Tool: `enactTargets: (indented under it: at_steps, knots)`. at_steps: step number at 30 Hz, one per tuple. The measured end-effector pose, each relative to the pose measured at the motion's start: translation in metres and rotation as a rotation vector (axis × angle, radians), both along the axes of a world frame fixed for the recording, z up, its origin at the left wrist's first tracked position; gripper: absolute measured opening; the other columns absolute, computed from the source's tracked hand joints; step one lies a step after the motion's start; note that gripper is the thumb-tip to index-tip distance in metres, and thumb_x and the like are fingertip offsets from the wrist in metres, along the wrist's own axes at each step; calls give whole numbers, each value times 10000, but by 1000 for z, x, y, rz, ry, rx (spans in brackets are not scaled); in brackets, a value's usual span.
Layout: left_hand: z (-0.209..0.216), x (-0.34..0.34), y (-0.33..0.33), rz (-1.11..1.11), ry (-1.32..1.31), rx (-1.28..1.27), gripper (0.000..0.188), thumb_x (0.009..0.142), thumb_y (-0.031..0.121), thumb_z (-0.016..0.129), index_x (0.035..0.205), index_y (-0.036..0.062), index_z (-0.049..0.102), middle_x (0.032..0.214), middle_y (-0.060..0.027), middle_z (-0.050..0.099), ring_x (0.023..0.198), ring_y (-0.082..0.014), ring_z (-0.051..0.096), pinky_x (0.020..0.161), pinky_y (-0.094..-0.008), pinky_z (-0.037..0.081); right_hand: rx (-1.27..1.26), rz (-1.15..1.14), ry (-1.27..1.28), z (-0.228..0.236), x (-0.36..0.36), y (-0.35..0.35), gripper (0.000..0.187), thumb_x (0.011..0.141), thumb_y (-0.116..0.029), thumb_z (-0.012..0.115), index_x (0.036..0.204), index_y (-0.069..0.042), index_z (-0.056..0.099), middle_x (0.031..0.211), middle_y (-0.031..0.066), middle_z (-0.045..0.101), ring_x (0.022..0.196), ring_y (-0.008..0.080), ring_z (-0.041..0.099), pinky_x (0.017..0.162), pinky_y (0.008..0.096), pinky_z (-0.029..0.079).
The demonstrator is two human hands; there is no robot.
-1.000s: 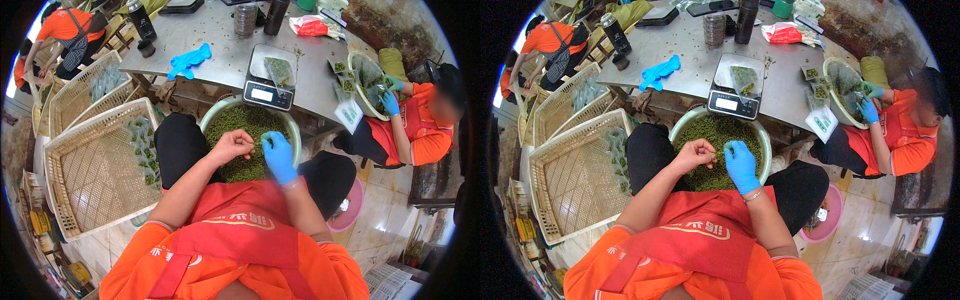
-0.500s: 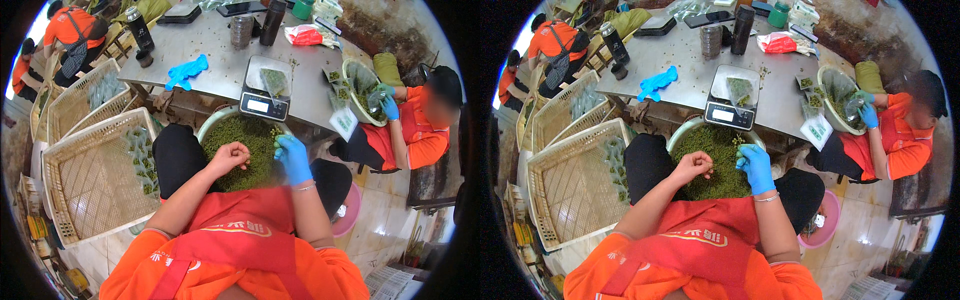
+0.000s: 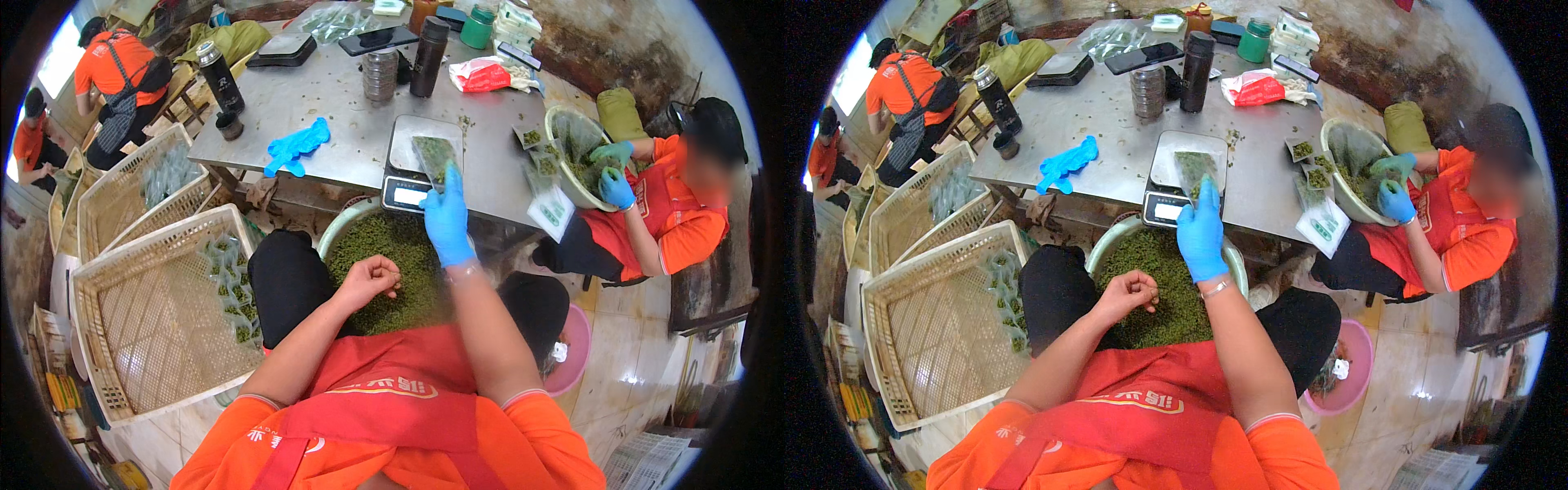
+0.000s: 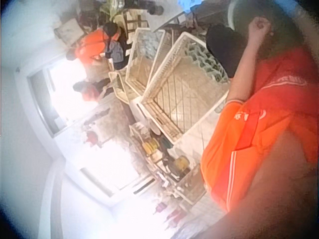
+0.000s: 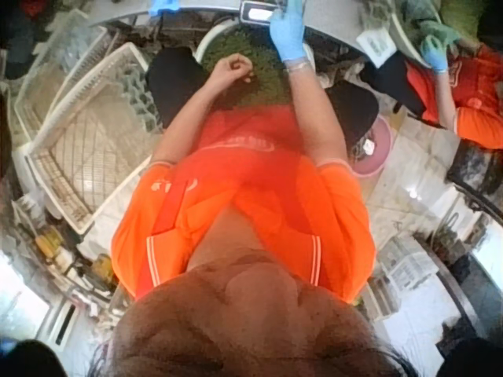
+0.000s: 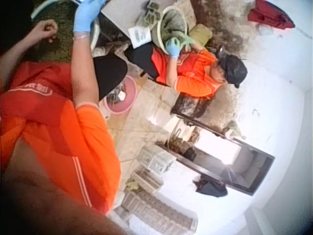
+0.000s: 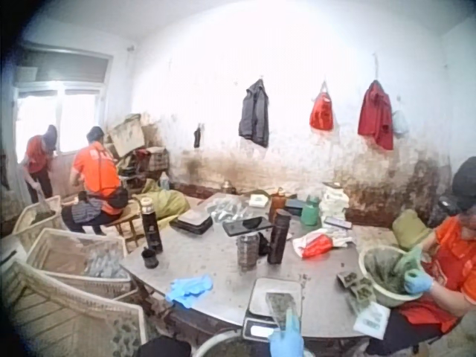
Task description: The person scoops green tea leaves from a bowl into small plastic bags, weighs each bag on a digital scale, and places the filled bags into a basket. The process is repeated continuously with consistent hand movements.
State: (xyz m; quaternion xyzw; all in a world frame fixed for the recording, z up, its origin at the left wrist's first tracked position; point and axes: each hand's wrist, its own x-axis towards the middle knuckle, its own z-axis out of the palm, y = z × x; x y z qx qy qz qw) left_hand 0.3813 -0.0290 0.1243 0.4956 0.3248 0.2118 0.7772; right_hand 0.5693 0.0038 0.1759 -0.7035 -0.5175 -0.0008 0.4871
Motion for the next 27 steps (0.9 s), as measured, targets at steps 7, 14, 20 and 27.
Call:
enactTargets:
  at_steps: [7, 14, 20, 27]
  knots:
    - [6, -2, 0, 30, -4, 37, 107, 855, 78, 569, 919, 0, 535, 795, -61, 597, 695, -122, 597, 611, -263, 534, -31, 55, -199, 17, 11, -23, 408, 827, -82, 475, 1233, -42, 470, 1166, 200, 530, 793, 321, 620, 671, 400, 500]
    - [5, 6, -3, 176, -144, -16, 173, 877, 118, 569, 1002, 20, 499, 739, -41, 587, 634, -101, 585, 546, -227, 509, -399, 473, 840, -7, -25, -110, 420, 823, -104, 620, 1226, -51, 514, 908, 61, 625, 622, 83, 578, 569, 220, 479]
    - [15, 6, -15, 185, -52, 52, 313, 901, 170, 534, 1162, 49, 411, 687, -28, 557, 498, -84, 507, 431, -208, 412, -476, 656, 998, -9, -40, -110, 289, 813, -74, 617, 1089, -3, 575, 830, 41, 630, 646, 81, 570, 596, 217, 477]
    - [24, 5, -17, 120, 201, 293, 269, 902, 182, 530, 1139, 64, 488, 557, 18, 493, 464, -53, 476, 420, -226, 382, -338, 409, 825, -25, -35, -110, 144, 822, -73, 595, 950, -9, 617, 774, 53, 621, 568, 96, 567, 518, 238, 469]
